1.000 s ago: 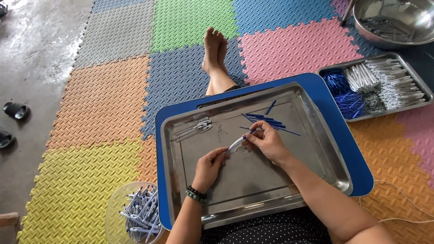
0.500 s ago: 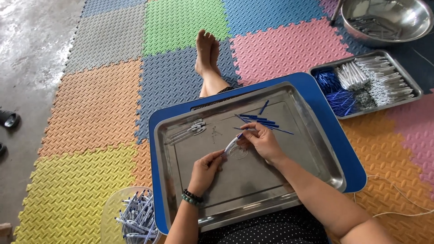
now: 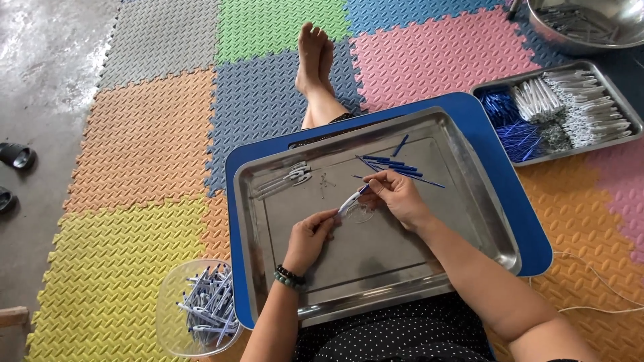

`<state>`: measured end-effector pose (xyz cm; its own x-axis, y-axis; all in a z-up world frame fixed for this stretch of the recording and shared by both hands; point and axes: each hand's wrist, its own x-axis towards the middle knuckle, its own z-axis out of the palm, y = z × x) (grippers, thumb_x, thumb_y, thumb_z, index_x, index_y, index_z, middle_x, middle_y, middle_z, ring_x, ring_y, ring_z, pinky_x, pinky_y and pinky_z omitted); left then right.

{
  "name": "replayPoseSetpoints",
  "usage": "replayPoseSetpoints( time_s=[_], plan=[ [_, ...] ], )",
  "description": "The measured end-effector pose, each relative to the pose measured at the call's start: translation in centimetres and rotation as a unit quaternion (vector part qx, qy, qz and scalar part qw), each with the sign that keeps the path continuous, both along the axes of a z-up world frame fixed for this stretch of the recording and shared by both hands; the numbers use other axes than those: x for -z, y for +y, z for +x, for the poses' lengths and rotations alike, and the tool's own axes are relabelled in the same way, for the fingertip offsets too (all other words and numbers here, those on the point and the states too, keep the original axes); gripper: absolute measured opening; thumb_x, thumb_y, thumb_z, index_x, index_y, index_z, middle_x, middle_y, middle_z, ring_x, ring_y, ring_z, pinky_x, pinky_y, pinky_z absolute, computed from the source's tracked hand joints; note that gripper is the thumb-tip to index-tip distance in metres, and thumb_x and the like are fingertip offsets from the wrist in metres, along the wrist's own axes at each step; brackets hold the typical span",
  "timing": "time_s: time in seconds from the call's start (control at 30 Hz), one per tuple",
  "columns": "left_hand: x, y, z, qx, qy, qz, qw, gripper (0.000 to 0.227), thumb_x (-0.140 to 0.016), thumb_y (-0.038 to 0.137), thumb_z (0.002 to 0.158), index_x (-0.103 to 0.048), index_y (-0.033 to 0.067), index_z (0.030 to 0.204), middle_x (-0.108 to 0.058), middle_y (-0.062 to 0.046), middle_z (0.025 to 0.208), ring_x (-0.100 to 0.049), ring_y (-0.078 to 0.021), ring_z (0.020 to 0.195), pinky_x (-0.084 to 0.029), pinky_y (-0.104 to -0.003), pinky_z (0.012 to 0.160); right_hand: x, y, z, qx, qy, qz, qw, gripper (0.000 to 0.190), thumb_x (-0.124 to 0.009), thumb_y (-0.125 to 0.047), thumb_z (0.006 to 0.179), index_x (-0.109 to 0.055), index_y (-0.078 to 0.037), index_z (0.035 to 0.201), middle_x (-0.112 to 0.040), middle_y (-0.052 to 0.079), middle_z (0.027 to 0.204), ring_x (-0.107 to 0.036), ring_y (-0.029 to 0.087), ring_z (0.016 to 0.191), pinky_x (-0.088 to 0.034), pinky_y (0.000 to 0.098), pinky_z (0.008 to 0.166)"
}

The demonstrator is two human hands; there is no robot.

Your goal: Assembling ballpoint pens by inserting ink refills into barrels on a metal tray.

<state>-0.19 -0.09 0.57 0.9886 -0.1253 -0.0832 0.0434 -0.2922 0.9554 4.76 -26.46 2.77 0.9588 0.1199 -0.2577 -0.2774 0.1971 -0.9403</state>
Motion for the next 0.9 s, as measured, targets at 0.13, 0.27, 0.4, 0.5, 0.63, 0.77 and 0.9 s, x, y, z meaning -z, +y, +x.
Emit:
replayPoseSetpoints(
  time_s=[0.13, 0.27, 0.4, 0.5, 0.63, 0.77, 0.9],
  plan=[
    [-1.0, 0.0, 0.2, 0.005, 0.029, -0.005, 1.0, 0.03, -0.067, 0.004, 0.11, -0.086, 0.0075, 0.133, -0.083, -0.011, 0.091, -0.072, -0.0151, 0.071, -0.063, -0.032, 0.073, 0.4, -0.1, 0.3, -0.016, -0.003, 0.008, 1.0, 0.024, -0.064, -0.005, 0.113, -0.075, 0.002, 0.132, -0.085, 0.025, 0.117, -0.086, 0.035, 0.103, -0.07, 0.0418, 0.084],
    [-0.3, 0.1, 0.1, 0.003, 0.014, -0.006, 1.0, 0.029, -0.069, 0.006, 0.11, -0.086, 0.0081, 0.133, -0.085, -0.012, 0.093, -0.072, -0.0155, 0.071, -0.062, -0.033, 0.073, 0.1, 0.1, -0.1, -0.018, -0.012, -0.021, 1.0, 0.023, -0.068, -0.01, 0.113, -0.078, 0.003, 0.129, -0.086, 0.023, 0.108, -0.087, 0.031, 0.095, -0.071, 0.038, 0.078],
    [-0.1, 0.1, 0.0, -0.004, 0.006, 0.015, 1.0, 0.028, -0.072, 0.009, 0.109, -0.087, 0.0099, 0.132, -0.087, -0.014, 0.095, -0.075, -0.0173, 0.071, -0.062, -0.035, 0.073, -0.5, 0.3, -0.5, -0.028, -0.017, -0.067, 0.997, 0.025, -0.066, -0.014, 0.115, -0.08, 0.002, 0.128, -0.087, 0.023, 0.105, -0.087, 0.03, 0.091, -0.071, 0.0378, 0.077],
    [0.0, 0.1, 0.2, -0.004, 0.008, 0.024, 1.0, 0.027, -0.073, 0.009, 0.108, -0.087, 0.0105, 0.131, -0.088, -0.013, 0.096, -0.074, -0.0176, 0.07, -0.062, -0.035, 0.072, -0.2, 0.5, -0.4, -0.038, -0.035, -0.089, 0.995, 0.023, -0.069, -0.015, 0.114, -0.081, 0.004, 0.121, -0.086, 0.02, 0.096, -0.085, 0.027, 0.084, -0.07, 0.0351, 0.075],
    [-0.5, 0.1, 0.2, -0.004, 0.02, 0.019, 1.0, 0.027, -0.07, 0.009, 0.11, -0.088, 0.0104, 0.131, -0.086, -0.012, 0.096, -0.067, -0.0168, 0.07, -0.061, -0.035, 0.073, -0.5, 0.7, -0.2, -0.056, -0.041, -0.088, 0.994, 0.021, -0.071, -0.013, 0.112, -0.081, 0.004, 0.119, -0.085, 0.021, 0.094, -0.084, 0.027, 0.083, -0.07, 0.0362, 0.075],
    [-0.4, 0.0, 0.1, -0.011, 0.027, 0.03, 0.999, 0.026, -0.073, 0.011, 0.109, -0.088, 0.0113, 0.13, -0.088, -0.013, 0.097, -0.07, -0.0179, 0.07, -0.061, -0.035, 0.074, -0.2, 0.8, -0.2, -0.05, -0.064, -0.111, 0.99, 0.026, -0.072, -0.022, 0.112, -0.083, 0.001, 0.106, -0.084, 0.019, 0.08, -0.083, 0.025, 0.074, -0.07, 0.0347, 0.067],
    [-1.2, 0.0, 0.4, 0.012, 0.054, 0.035, 0.998, 0.029, -0.068, 0.011, 0.111, -0.087, 0.0107, 0.132, -0.089, -0.018, 0.102, -0.081, -0.0275, 0.081, -0.065, -0.039, 0.079, -0.4, 0.3, 0.3, -0.065, -0.072, -0.105, 0.99, 0.024, -0.072, -0.019, 0.112, -0.083, 0.003, 0.106, -0.084, 0.019, 0.08, -0.082, 0.025, 0.074, -0.07, 0.036, 0.069]
  ],
)
